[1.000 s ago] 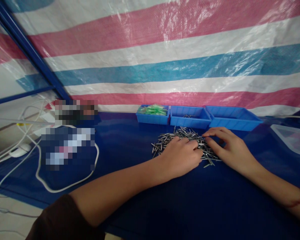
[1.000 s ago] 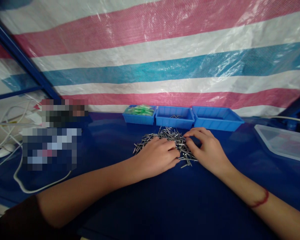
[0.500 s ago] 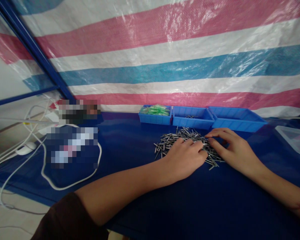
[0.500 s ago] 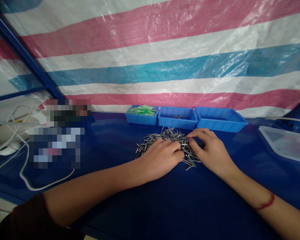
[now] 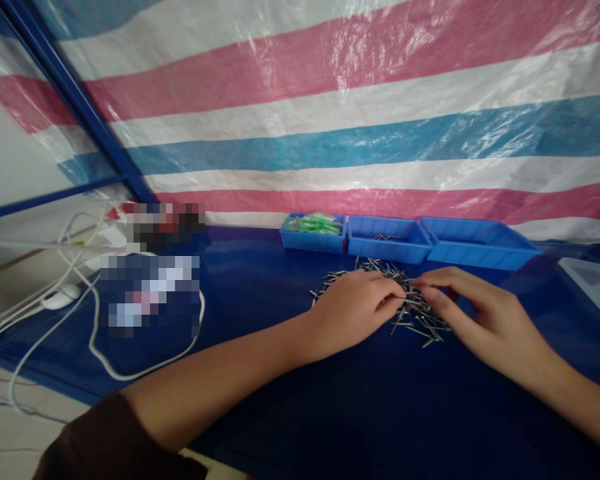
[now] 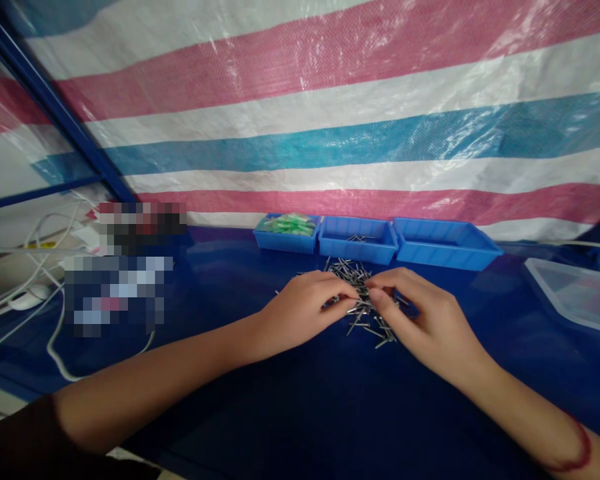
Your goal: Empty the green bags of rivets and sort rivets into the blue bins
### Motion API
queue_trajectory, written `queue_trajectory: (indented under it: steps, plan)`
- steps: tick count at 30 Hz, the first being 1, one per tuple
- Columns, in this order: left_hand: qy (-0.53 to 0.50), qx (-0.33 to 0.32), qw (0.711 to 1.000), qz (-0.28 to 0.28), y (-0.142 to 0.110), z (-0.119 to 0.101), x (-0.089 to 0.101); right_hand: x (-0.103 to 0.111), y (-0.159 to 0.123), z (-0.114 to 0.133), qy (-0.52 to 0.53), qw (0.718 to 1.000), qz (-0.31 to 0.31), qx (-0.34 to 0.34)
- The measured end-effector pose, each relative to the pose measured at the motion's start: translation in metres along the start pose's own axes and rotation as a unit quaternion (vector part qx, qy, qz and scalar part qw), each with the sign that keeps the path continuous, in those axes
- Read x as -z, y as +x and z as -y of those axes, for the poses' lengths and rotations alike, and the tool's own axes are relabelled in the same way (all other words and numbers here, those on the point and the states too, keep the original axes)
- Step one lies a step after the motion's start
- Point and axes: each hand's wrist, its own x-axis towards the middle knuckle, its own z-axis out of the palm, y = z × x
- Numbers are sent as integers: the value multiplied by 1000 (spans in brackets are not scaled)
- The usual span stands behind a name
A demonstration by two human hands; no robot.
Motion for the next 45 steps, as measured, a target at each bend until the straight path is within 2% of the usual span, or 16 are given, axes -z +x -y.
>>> queue_trajectory:
  steps: [4, 10, 18, 24, 29, 36, 40, 45]
  plan:
    - [-103, 57, 993, -28, -9, 0, 8, -5, -4, 16, 17, 999, 24, 22]
    - [-194, 122, 972, -57, -17, -7, 4, -10, -7, 18, 30, 999, 31, 17]
    - [-199, 123, 965, -115, -24, -11, -9, -13, -11, 22, 46, 998, 50, 3]
    - [-219, 101, 956, -164, -25, -13, -10, -14, -9, 28, 75, 994, 76, -26]
    - [-214, 100, 956, -173, -25, -12, -10, -14, -10, 25, 98, 992, 62, -56]
    - [-191, 112, 961, -169, -26, -7, -14, -16, -10, 20, 156, 983, -11, -98]
    - [-181, 116, 964, -157, -26, -6, -13, -15, -10, 24, 156, 983, -33, -90]
    - [-193, 112, 966, -132, -25, -5, -13, -13, -12, 27, 132, 990, -29, -50]
